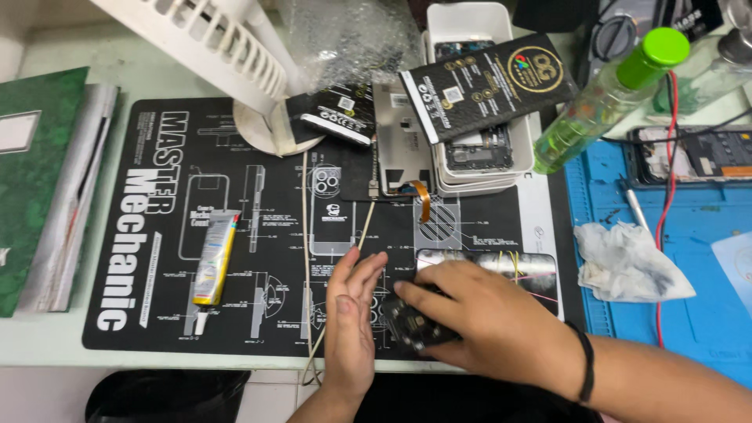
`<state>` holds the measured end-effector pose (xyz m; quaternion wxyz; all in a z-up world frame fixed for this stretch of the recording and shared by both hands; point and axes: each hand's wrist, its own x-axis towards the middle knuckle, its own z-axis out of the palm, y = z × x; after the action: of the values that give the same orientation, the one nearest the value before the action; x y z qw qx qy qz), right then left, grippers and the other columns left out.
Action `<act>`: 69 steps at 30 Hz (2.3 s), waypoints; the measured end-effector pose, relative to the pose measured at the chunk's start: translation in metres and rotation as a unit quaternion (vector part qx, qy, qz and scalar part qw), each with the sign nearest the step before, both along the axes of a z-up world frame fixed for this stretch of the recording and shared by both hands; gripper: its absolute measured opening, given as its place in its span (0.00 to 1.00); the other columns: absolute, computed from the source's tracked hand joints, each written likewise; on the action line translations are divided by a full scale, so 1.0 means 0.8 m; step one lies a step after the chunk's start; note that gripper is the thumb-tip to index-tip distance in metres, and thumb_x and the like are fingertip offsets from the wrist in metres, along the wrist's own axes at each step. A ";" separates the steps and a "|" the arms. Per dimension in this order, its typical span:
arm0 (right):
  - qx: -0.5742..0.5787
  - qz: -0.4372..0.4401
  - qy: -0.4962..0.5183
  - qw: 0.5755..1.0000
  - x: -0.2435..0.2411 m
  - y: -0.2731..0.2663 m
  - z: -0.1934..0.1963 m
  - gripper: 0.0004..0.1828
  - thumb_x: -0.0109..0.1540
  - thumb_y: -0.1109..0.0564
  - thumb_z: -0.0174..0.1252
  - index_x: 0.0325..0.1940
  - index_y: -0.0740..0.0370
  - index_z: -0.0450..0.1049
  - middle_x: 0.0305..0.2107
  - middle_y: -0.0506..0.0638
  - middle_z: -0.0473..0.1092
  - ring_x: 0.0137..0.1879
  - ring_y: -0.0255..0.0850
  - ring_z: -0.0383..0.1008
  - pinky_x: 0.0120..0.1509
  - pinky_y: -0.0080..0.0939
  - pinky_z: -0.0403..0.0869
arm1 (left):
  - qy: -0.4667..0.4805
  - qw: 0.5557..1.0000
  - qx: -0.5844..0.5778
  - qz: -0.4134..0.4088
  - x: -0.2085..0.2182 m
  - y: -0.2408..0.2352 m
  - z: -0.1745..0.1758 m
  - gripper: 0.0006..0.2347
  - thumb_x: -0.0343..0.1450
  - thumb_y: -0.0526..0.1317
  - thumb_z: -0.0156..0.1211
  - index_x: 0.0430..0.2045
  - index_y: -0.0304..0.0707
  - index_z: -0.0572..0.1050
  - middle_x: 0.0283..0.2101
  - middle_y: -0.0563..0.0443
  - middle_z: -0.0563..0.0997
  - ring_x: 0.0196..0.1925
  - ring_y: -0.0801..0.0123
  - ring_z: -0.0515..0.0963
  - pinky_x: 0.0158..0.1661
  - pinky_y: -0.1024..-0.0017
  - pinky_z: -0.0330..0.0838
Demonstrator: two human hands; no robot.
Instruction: The person holds a smartphone secured with rubber bands and a small fan, repeatedly turning it over and pressing the screen to check responsiveness. The person also briefly removes the fan and reattaches it while continuing to handle the phone.
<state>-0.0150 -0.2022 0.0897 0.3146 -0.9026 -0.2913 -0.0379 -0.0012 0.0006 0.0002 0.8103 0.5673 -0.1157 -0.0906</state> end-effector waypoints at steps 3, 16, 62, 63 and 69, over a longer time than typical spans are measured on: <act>-0.017 0.000 0.006 1.000 0.004 0.000 0.011 0.41 0.44 0.52 0.75 0.60 0.59 0.73 0.49 0.57 0.71 0.54 0.57 0.73 0.55 0.51 0.72 | 0.009 1.000 0.024 -0.007 0.004 -0.001 0.002 0.29 0.80 0.51 0.29 0.71 0.23 0.47 0.69 0.24 0.65 0.77 0.44 0.60 0.74 0.55 0.45; -0.004 -0.054 -0.010 0.998 0.010 -0.003 -0.004 0.39 0.44 0.46 0.76 0.57 0.62 0.75 0.45 0.57 0.73 0.49 0.56 0.74 0.51 0.50 0.73 | -0.033 0.998 0.047 -0.010 0.003 0.001 0.008 0.29 0.80 0.50 0.28 0.71 0.21 0.46 0.69 0.24 0.65 0.77 0.44 0.61 0.76 0.54 0.47; -0.045 -0.285 0.163 0.944 0.016 -0.165 0.009 0.39 0.43 0.39 0.77 0.54 0.58 0.80 0.34 0.51 0.77 0.42 0.45 0.76 0.45 0.43 0.75 | 0.016 0.997 0.073 0.012 0.002 0.000 -0.013 0.32 0.79 0.55 0.24 0.68 0.20 0.50 0.68 0.21 0.65 0.78 0.44 0.58 0.75 0.55 0.42; -0.056 -0.309 0.171 0.934 0.010 -0.170 0.006 0.40 0.44 0.39 0.77 0.56 0.57 0.80 0.35 0.50 0.76 0.43 0.44 0.75 0.46 0.43 0.75 | 0.016 0.997 0.072 0.012 0.001 0.000 -0.013 0.32 0.79 0.55 0.25 0.68 0.20 0.50 0.68 0.21 0.65 0.78 0.44 0.59 0.75 0.55 0.42; -0.038 -0.352 0.173 0.919 -0.044 -0.194 -0.015 0.42 0.42 0.45 0.79 0.59 0.59 0.77 0.44 0.52 0.78 0.47 0.43 0.76 0.49 0.41 0.76 | 0.004 0.998 0.062 0.005 0.000 0.001 -0.012 0.31 0.80 0.54 0.25 0.68 0.19 0.50 0.68 0.21 0.65 0.78 0.44 0.58 0.75 0.55 0.42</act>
<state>-0.0504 -0.3577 0.0775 0.2918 -0.9507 0.1027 0.0216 -0.0012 0.0016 -0.0097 0.7747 0.6163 -0.1037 -0.0964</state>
